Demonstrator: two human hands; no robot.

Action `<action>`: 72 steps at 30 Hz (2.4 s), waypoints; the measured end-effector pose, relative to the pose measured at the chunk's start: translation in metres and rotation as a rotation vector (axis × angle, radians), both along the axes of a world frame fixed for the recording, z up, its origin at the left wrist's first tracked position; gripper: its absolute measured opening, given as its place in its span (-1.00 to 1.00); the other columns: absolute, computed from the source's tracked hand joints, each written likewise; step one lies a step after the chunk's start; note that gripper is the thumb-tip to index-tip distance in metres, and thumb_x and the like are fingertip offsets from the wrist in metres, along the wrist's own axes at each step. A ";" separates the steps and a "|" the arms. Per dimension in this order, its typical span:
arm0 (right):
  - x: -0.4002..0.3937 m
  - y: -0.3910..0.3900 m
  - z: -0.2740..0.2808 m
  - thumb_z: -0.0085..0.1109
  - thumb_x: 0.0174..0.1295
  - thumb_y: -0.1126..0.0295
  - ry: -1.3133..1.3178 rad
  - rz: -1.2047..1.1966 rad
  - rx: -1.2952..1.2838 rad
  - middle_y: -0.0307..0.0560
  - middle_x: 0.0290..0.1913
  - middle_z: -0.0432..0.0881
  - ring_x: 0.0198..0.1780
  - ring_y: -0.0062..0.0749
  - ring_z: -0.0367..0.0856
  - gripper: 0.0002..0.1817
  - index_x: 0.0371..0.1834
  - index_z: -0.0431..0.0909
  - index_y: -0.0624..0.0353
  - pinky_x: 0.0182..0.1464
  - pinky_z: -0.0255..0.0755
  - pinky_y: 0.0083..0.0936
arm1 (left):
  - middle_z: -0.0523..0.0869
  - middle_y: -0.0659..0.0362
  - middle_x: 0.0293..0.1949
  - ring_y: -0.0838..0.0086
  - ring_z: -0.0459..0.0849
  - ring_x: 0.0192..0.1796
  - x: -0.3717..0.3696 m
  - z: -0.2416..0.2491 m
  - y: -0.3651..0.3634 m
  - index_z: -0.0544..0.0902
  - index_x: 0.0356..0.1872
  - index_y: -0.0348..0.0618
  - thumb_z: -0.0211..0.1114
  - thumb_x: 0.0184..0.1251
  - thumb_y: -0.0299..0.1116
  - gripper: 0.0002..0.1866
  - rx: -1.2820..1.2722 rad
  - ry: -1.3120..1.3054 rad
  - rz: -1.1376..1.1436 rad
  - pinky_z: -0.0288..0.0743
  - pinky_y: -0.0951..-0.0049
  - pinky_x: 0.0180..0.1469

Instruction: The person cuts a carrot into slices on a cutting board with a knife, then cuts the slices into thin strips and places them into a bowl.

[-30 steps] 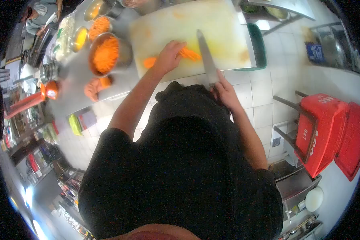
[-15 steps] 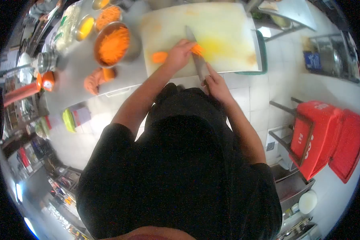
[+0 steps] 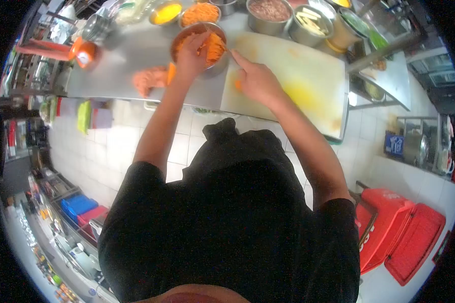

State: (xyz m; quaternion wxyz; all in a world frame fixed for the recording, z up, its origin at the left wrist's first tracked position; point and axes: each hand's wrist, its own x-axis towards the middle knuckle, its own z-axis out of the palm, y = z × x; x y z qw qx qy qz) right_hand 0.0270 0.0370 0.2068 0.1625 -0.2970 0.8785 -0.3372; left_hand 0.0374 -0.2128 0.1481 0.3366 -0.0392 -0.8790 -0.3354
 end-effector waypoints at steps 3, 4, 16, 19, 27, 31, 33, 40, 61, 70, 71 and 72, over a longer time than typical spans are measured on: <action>-0.009 -0.025 0.019 0.03 0.49 0.34 0.011 0.021 0.137 0.39 0.13 0.71 0.12 0.35 0.69 -0.34 0.68 0.27 -0.07 0.23 0.55 -0.02 | 0.74 -0.15 0.11 -0.13 0.71 0.13 0.021 -0.017 -0.041 0.69 0.19 -0.26 0.28 0.21 -0.59 -0.54 -0.157 -0.110 0.095 0.62 0.01 0.21; -0.013 -0.025 0.006 0.04 0.49 0.33 0.008 0.020 0.076 0.38 0.13 0.71 0.13 0.34 0.69 -0.34 0.68 0.26 -0.07 0.23 0.54 -0.04 | 0.73 -0.17 0.12 -0.14 0.69 0.17 0.031 -0.013 -0.044 0.67 0.22 -0.27 0.27 0.19 -0.59 -0.50 -0.112 -0.121 0.091 0.60 -0.02 0.24; 0.000 0.031 0.003 0.02 0.56 0.40 -0.578 -0.233 -0.343 -0.12 -0.27 0.65 -0.43 -0.54 0.54 -0.39 0.68 0.28 -0.06 -0.37 0.50 -0.51 | 0.69 -0.06 0.21 -0.04 0.67 0.21 0.052 -0.005 0.006 0.70 0.17 -0.16 0.37 0.24 -0.51 -0.58 -0.142 0.026 0.069 0.59 0.07 0.30; 0.009 0.092 -0.007 -0.03 0.55 0.40 -0.604 -0.353 -0.366 -0.14 -0.30 0.65 -0.45 -0.55 0.53 -0.45 0.60 0.36 -0.04 -0.38 0.47 -0.54 | 0.70 -0.03 0.18 0.00 0.68 0.18 0.056 -0.024 0.044 0.71 0.15 -0.15 0.38 0.26 -0.51 -0.60 -0.099 -0.042 -0.081 0.60 0.08 0.26; 0.107 0.226 -0.085 -0.05 0.54 0.42 -0.684 -0.651 -0.280 -0.22 -0.42 0.59 -0.55 -0.65 0.43 -0.47 0.57 0.40 0.08 -0.49 0.33 -0.62 | 0.67 0.00 0.20 0.00 0.65 0.24 0.057 -0.108 0.092 0.68 0.26 -0.01 0.44 0.27 -0.34 -0.51 -0.127 -0.391 -0.162 0.59 0.08 0.28; 0.133 0.223 -0.080 0.01 0.52 0.46 -0.696 -0.676 -0.299 -0.21 -0.38 0.59 -0.48 -0.64 0.43 -0.36 0.68 0.30 0.04 -0.44 0.35 -0.64 | 0.66 -0.03 0.20 -0.01 0.62 0.25 0.052 -0.106 0.095 0.67 0.25 -0.03 0.45 0.26 -0.29 -0.51 -0.208 -0.471 -0.217 0.57 0.06 0.31; 0.128 0.215 -0.068 0.01 0.51 0.46 -0.712 -0.709 -0.248 -0.21 -0.38 0.58 -0.49 -0.63 0.42 -0.34 0.70 0.28 -0.01 -0.44 0.36 -0.62 | 0.65 -0.03 0.22 0.00 0.61 0.27 0.043 -0.105 0.096 0.67 0.26 -0.03 0.45 0.26 -0.30 -0.50 -0.238 -0.502 -0.241 0.56 0.05 0.32; 0.092 0.216 -0.116 0.01 0.50 0.49 -0.752 -0.612 -0.334 -0.21 -0.39 0.59 -0.52 -0.65 0.43 -0.27 0.75 0.17 -0.05 -0.50 0.32 -0.61 | 0.65 0.02 0.33 0.03 0.59 0.34 0.012 -0.096 0.121 0.67 0.30 0.02 0.41 0.31 -0.20 -0.49 -0.294 -0.400 -0.266 0.47 -0.01 0.38; 0.035 0.126 -0.026 0.03 0.47 0.44 -0.480 -0.165 -0.206 0.14 -0.10 0.74 -0.30 -0.39 0.69 -0.33 0.67 0.32 -0.10 -0.09 0.62 -0.38 | 0.71 -0.05 0.04 -0.01 0.64 0.07 0.003 -0.034 0.088 0.62 0.29 -0.27 0.34 0.34 -0.32 -0.49 -0.345 -0.009 0.013 0.54 0.03 0.17; 0.027 0.106 0.006 0.06 0.50 0.44 -0.437 -0.227 -0.125 -0.12 -0.26 0.67 -0.36 -0.56 0.56 -0.34 0.68 0.33 -0.10 -0.23 0.50 -0.51 | 0.75 -0.02 -0.10 -0.01 0.69 0.01 0.035 -0.008 0.004 0.75 0.13 -0.18 0.44 0.26 -0.37 -0.60 -0.293 -0.022 0.253 0.60 0.00 0.09; 0.027 0.115 -0.003 0.07 0.50 0.43 -0.464 -0.258 -0.134 -0.10 -0.24 0.68 -0.31 -0.53 0.59 -0.35 0.67 0.34 -0.07 -0.18 0.51 -0.48 | 0.75 -0.02 -0.10 -0.01 0.70 0.01 0.041 -0.011 0.006 0.75 0.11 -0.18 0.45 0.26 -0.37 -0.62 -0.261 -0.014 0.252 0.60 0.00 0.10; 0.026 0.128 -0.018 0.08 0.49 0.42 -0.491 -0.299 -0.142 -0.08 -0.23 0.69 -0.26 -0.49 0.61 -0.36 0.66 0.35 -0.05 -0.12 0.53 -0.46 | 0.75 -0.02 -0.10 -0.01 0.70 0.02 0.046 -0.013 0.011 0.75 0.09 -0.18 0.46 0.25 -0.37 -0.63 -0.228 -0.007 0.243 0.60 0.01 0.10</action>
